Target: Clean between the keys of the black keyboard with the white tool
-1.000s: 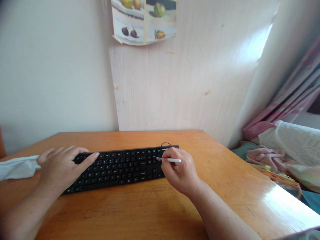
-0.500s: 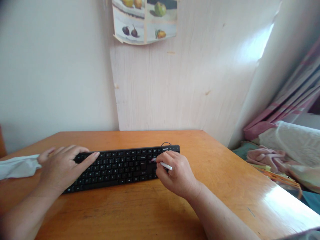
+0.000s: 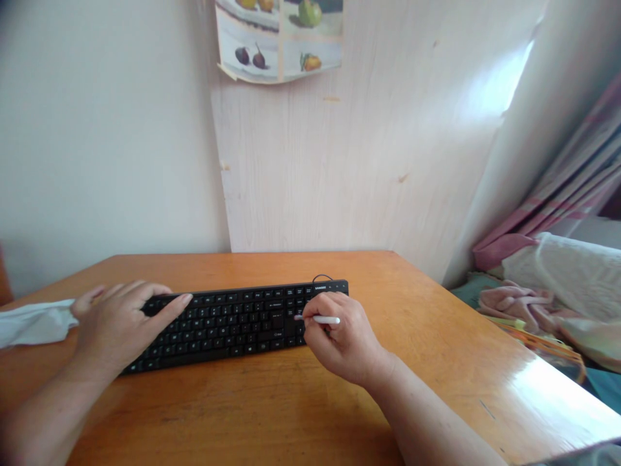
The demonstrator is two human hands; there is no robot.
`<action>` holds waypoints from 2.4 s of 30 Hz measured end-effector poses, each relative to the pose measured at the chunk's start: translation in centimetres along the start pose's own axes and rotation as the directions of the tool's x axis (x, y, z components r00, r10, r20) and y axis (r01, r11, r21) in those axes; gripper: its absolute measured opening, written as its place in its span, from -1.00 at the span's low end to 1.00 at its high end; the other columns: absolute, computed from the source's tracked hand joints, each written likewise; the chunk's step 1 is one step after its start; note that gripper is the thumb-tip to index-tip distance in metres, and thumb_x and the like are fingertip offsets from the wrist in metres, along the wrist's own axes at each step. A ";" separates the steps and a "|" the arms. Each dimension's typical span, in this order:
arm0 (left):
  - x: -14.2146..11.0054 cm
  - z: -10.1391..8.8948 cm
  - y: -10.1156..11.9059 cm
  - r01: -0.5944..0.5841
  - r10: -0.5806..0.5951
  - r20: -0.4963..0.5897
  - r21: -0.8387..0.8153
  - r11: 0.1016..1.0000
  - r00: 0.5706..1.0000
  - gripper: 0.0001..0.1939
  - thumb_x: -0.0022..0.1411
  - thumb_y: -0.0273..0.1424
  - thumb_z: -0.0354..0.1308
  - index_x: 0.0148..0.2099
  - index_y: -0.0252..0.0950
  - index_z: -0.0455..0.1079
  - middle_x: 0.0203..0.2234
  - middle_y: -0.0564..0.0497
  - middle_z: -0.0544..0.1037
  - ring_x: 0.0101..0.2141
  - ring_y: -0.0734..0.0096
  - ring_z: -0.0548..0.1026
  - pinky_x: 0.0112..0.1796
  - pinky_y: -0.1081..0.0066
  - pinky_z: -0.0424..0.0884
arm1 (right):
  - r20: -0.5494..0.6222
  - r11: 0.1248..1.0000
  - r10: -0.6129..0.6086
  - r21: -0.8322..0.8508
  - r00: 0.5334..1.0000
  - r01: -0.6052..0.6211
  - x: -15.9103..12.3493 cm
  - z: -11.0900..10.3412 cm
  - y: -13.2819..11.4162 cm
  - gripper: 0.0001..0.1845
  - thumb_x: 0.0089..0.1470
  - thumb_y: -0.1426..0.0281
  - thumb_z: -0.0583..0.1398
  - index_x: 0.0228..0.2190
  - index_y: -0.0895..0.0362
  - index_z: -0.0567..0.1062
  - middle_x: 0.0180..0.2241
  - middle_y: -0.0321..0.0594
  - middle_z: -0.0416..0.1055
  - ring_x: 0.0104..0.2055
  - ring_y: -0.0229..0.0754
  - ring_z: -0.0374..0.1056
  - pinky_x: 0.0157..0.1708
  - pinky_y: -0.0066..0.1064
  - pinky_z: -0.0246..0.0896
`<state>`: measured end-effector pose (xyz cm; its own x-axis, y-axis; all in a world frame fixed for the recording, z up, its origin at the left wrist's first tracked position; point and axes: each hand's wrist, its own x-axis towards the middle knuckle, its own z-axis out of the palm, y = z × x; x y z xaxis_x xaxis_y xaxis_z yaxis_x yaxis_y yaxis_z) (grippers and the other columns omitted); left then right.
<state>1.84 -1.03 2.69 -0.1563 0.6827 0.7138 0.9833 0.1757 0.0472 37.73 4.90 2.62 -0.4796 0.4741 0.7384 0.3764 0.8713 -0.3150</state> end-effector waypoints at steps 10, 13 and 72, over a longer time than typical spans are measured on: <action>0.0 -0.1 0.2 0.020 -0.019 0.003 -0.009 1.000 1.000 -0.60 0.25 0.06 0.02 -0.31 -0.12 0.45 -0.30 -0.03 0.64 -0.12 0.03 0.51 0.14 -0.02 0.03 | 0.110 0.992 -0.109 0.069 0.988 0.102 0.3 0.5 -0.1 -0.79 0.09 0.60 0.14 -0.29 0.08 0.46 -0.39 -0.26 0.49 -0.35 -0.21 0.37 -0.31 -0.37 0.22; -0.1 0.0 0.1 0.023 -0.023 0.010 -0.001 1.000 1.000 -0.60 0.26 0.07 0.01 -0.31 -0.11 0.44 -0.29 -0.03 0.65 -0.11 0.04 0.51 0.14 -0.01 0.03 | 0.123 0.997 -0.077 0.001 0.989 0.077 0.3 0.4 0.2 -0.80 0.04 0.61 0.15 -0.33 0.09 0.45 -0.41 -0.28 0.48 -0.36 -0.21 0.37 -0.30 -0.37 0.19; -0.1 0.2 -0.1 0.001 -0.001 -0.024 -0.020 1.000 1.000 -0.59 0.26 0.06 0.04 -0.32 -0.14 0.45 -0.32 -0.02 0.63 -0.15 0.03 0.51 0.14 -0.06 0.04 | 0.003 0.988 -0.141 -0.069 0.990 0.141 -0.1 1.3 -0.1 -0.90 0.24 0.53 0.16 -0.24 0.10 0.42 -0.41 -0.23 0.40 -0.38 -0.20 0.28 -0.33 -0.33 0.16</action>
<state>1.77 -0.97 2.44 -0.1553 0.6649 0.7306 0.9849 0.1618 0.0620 36.70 4.94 1.76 -0.5300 0.3467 0.7739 0.3592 0.9185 -0.1655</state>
